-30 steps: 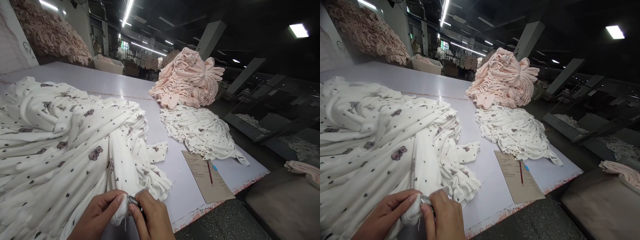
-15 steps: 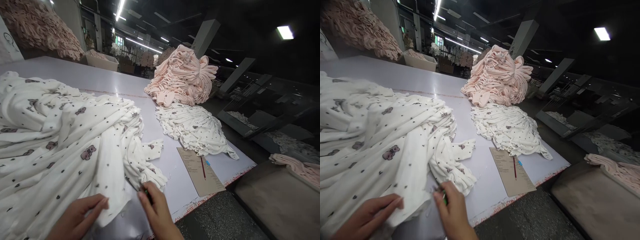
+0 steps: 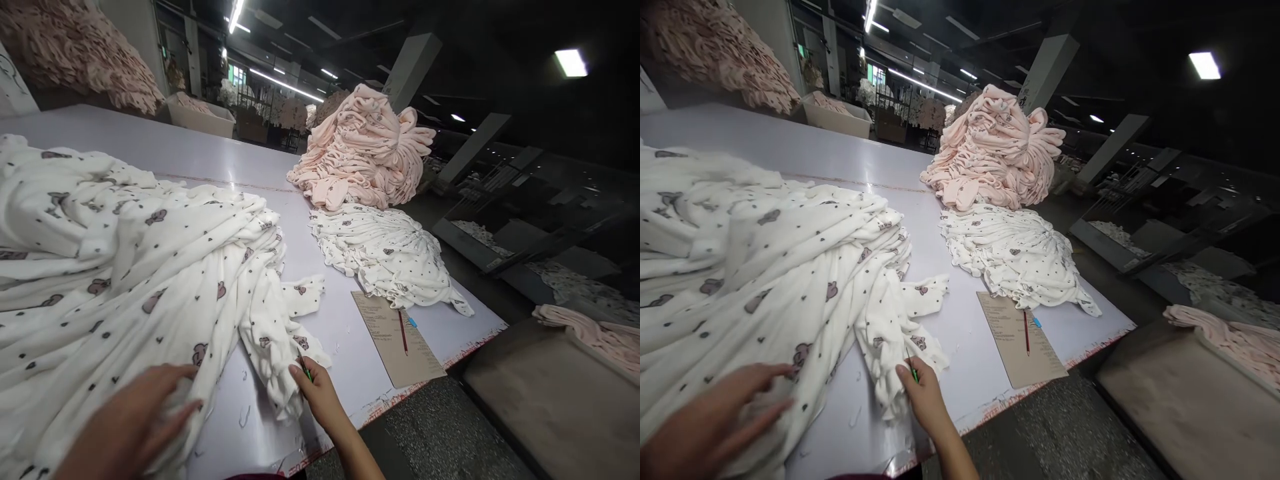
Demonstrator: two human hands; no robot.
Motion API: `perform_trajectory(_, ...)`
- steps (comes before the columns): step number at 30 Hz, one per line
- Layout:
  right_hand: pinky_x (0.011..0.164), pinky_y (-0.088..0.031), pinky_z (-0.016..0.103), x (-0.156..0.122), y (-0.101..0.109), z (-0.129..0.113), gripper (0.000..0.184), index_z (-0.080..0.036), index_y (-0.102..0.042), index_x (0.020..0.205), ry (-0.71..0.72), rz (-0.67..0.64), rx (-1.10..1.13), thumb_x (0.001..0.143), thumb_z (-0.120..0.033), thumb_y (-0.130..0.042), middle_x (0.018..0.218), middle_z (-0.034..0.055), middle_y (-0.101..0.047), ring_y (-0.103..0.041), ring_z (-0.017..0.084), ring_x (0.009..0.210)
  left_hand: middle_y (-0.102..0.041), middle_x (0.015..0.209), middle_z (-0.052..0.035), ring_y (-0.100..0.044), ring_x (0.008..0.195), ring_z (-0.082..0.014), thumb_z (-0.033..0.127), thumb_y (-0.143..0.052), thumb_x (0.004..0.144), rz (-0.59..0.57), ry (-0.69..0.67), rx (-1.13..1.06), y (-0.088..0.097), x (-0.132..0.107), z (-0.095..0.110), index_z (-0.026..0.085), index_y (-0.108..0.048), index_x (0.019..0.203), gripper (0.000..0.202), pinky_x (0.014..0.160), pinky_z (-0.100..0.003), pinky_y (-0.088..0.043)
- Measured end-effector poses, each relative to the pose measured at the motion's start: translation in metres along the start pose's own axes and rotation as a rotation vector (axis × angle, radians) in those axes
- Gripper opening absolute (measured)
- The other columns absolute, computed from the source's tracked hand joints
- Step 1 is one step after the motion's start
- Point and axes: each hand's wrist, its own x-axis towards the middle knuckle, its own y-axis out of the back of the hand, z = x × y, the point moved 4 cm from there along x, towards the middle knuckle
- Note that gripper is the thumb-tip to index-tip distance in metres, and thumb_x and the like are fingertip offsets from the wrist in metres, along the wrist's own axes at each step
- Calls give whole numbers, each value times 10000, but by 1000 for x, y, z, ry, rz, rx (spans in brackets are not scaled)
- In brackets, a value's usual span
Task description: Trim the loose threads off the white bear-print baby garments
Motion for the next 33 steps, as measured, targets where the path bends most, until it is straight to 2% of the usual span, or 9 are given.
perform_trajectory(3, 556, -389, 217, -10, -22, -31, 352, -166, -536, 757, -25, -113, 126, 879, -494, -492, 623, -33, -457, -435, 114, 566, -611, 1204, -28, -565, 1089, -237, 283, -698, 709, -140, -413, 265, -58, -13, 33, 277, -522, 1238, 558, 943, -230, -399)
perform_trajectory(5, 615, -404, 225, -17, -32, -50, 346, -158, -562, 822, -26, -168, 235, 867, -500, -524, 688, -13, -498, -459, 124, 631, -566, 1257, -82, -528, 1145, -242, 201, -595, 757, -165, -511, 290, -78, -16, 38, 210, -425, 1294, 563, 969, -271, -398)
perform_trajectory(10, 683, -389, 239, -25, -33, -69, 296, -175, -589, 911, -57, -228, 453, 806, -446, -646, 821, 8, -517, -455, 149, 757, -610, 912, -40, -596, 851, -186, 90, -375, 795, -222, -229, -108, -67, -1, 42, 212, -522, 784, 191, 739, -243, -454)
perform_trajectory(15, 612, -355, 216, -21, -34, -70, 284, -175, -543, 783, -82, -232, 466, 841, -446, -605, 705, -18, -423, -413, 133, 697, -539, 700, 12, -497, 656, -143, 135, -457, 789, -44, 31, -487, -37, 6, 36, 201, -501, 595, 210, 613, -222, -375)
perform_trajectory(21, 519, -273, 173, -13, -45, -74, 310, -175, -504, 801, -139, -134, 604, 790, -436, -672, 622, -66, -384, -305, 74, 554, -489, 675, 28, -471, 655, -162, 284, -551, 694, -365, 102, -444, -49, 3, 35, 217, -629, 794, 143, 633, -232, -372)
perform_trajectory(24, 531, -307, 176, -12, -49, -85, 294, -178, -510, 796, -117, -132, 554, 792, -429, -664, 617, -66, -408, -340, 77, 552, -555, 813, 31, -504, 668, -163, 215, -718, 581, -367, -22, -153, -52, 1, 41, 291, -551, 1141, 589, 675, -229, -406)
perform_trajectory(26, 603, -357, 194, -15, -52, -98, 273, -170, -529, 787, -26, -170, 451, 810, -417, -641, 663, -42, -459, -412, 99, 622, -610, 961, 16, -527, 647, -148, 213, -721, 641, -381, -95, -65, -53, 2, 46, 346, -468, 1236, 659, 667, -218, -425)
perform_trajectory(29, 641, -377, 205, -22, -54, -112, 245, -169, -540, 831, 56, -199, 350, 836, -404, -607, 739, -14, -499, -441, 117, 679, -638, 982, 6, -580, 761, -159, 237, -587, 804, -369, -41, -252, -50, 7, 49, 324, -547, 1079, 291, 689, -199, -443)
perform_trajectory(33, 557, -364, 186, -30, -41, -108, 244, -222, -495, 946, 153, -54, 268, 834, -413, -599, 841, -14, -470, -354, 81, 558, -613, 767, 36, -555, 644, -125, 333, -654, 780, -224, 335, -816, -47, 10, 44, 255, -541, 848, 153, 566, -172, -444)
